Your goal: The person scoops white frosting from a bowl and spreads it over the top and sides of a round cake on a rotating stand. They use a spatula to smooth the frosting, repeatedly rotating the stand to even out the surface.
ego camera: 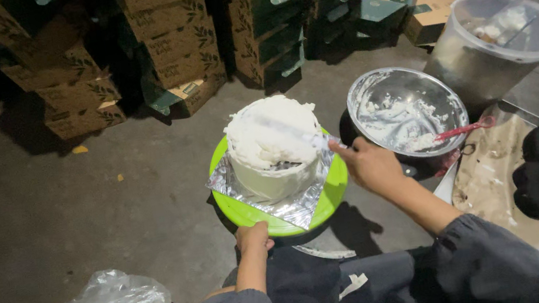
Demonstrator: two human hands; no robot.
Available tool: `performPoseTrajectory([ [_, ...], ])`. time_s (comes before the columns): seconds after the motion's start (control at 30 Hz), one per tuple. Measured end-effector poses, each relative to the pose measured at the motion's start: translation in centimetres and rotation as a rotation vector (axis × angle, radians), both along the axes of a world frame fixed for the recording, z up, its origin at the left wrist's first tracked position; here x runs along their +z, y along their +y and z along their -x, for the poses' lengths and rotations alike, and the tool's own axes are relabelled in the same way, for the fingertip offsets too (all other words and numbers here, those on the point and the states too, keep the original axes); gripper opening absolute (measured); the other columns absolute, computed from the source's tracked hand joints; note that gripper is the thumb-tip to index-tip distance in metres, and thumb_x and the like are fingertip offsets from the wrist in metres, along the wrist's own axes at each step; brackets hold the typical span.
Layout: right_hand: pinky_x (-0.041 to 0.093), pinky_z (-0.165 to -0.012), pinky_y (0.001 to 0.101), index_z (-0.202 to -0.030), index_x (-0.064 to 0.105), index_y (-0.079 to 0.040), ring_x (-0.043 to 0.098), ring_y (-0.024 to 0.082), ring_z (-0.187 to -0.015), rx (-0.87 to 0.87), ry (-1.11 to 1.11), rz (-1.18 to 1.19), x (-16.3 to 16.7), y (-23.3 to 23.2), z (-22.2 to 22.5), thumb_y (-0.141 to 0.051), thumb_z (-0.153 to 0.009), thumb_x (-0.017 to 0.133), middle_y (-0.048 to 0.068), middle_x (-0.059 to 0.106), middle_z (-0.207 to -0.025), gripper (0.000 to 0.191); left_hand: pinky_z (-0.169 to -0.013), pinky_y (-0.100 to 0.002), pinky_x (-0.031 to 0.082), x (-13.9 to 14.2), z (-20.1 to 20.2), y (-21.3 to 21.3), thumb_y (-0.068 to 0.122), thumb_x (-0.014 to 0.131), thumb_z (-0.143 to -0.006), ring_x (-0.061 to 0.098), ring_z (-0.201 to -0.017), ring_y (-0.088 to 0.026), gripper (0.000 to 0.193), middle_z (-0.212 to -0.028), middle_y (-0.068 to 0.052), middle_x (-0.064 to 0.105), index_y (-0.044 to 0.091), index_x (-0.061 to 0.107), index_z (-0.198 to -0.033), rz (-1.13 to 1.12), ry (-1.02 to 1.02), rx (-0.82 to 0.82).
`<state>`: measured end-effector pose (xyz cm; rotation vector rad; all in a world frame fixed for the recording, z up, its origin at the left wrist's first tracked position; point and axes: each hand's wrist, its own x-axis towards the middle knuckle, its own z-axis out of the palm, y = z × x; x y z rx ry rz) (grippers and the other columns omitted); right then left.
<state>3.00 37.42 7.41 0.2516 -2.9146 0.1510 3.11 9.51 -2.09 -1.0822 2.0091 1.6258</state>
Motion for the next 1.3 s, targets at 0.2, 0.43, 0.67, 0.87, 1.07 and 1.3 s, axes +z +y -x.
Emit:
performPoseTrajectory([
  [0.2,0.055,-0.073,0.0447,-0.142,0.063,-0.024,0.070,0.035,-0.084,-0.039,0.073,0.310,-0.8,3.1,2.2,-0.020,-0.100,0.061,0.017,0.071,-0.100,0.041,-0.071,-0.050,0.064,0.3,-0.5,0.4,0.020,0.066,-0.087,0.073,-0.099,-0.039,0.051,-0.124,-0.020,0.064,0.009,0.054,-0.135,-0.285,-0.191,-0.183],
  [0.43,0.057,-0.073,0.0372,-0.139,0.063,-0.018,0.068,0.028,-0.073,-0.147,-0.311,0.756,-2.8,0.4,-3.7,-0.020,-0.099,0.056,0.019,0.074,-0.086,0.040,-0.082,-0.041,0.051,-0.3,0.7,-1.4,0.033,0.081,-0.087,0.066,-0.105,-0.042,0.063,-0.120,-0.032,0.068,-0.009,0.059,-0.130,0.422,0.228,0.046],
  [0.67,0.056,-0.080,0.0460,-0.137,0.065,-0.021,0.071,0.041,-0.092,-0.217,-0.163,0.725,-2.5,-6.5,-8.0,-0.023,-0.099,0.056,0.025,0.073,-0.097,0.039,-0.065,-0.045,0.060,0.5,-1.0,-0.1,0.024,0.063,-0.089,0.072,-0.076,-0.034,0.046,-0.095,-0.023,0.073,-0.005,0.060,-0.125,-0.328,-0.015,0.028],
  [0.87,0.053,-0.073,0.0546,-0.138,0.063,-0.027,0.068,0.045,-0.084,-0.190,-0.135,0.492,-1.1,-9.2,-8.4,-0.024,-0.096,0.056,0.022,0.070,-0.096,0.042,-0.050,-0.041,0.048,1.5,-1.2,0.0,0.029,0.070,-0.092,0.061,-0.057,-0.029,0.044,-0.088,-0.023,0.072,-0.009,0.068,-0.114,-0.007,0.156,0.018],
  [1.07,0.056,-0.057,0.0492,-0.149,0.053,-0.034,0.068,0.036,-0.066,-0.061,-0.111,0.084,-0.3,-5.9,-5.6,-0.034,-0.088,0.063,0.017,0.063,-0.094,0.062,-0.050,-0.036,0.056,0.4,-0.6,0.0,0.018,0.079,-0.086,0.069,-0.061,-0.027,0.045,-0.093,-0.021,0.071,-0.009,0.061,-0.117,0.066,0.084,0.094],
  [1.3,0.055,-0.063,0.0496,-0.144,0.059,-0.029,0.069,0.039,-0.074,-0.180,0.076,0.083,-0.1,0.6,-1.6,-0.025,-0.095,0.060,0.018,0.065,-0.092,0.050,-0.066,-0.047,0.059,-0.4,-1.0,0.8,0.023,0.063,-0.092,0.074,-0.084,-0.038,0.040,-0.104,-0.023,0.072,0.001,0.060,-0.124,-0.296,-0.102,-0.123],
])
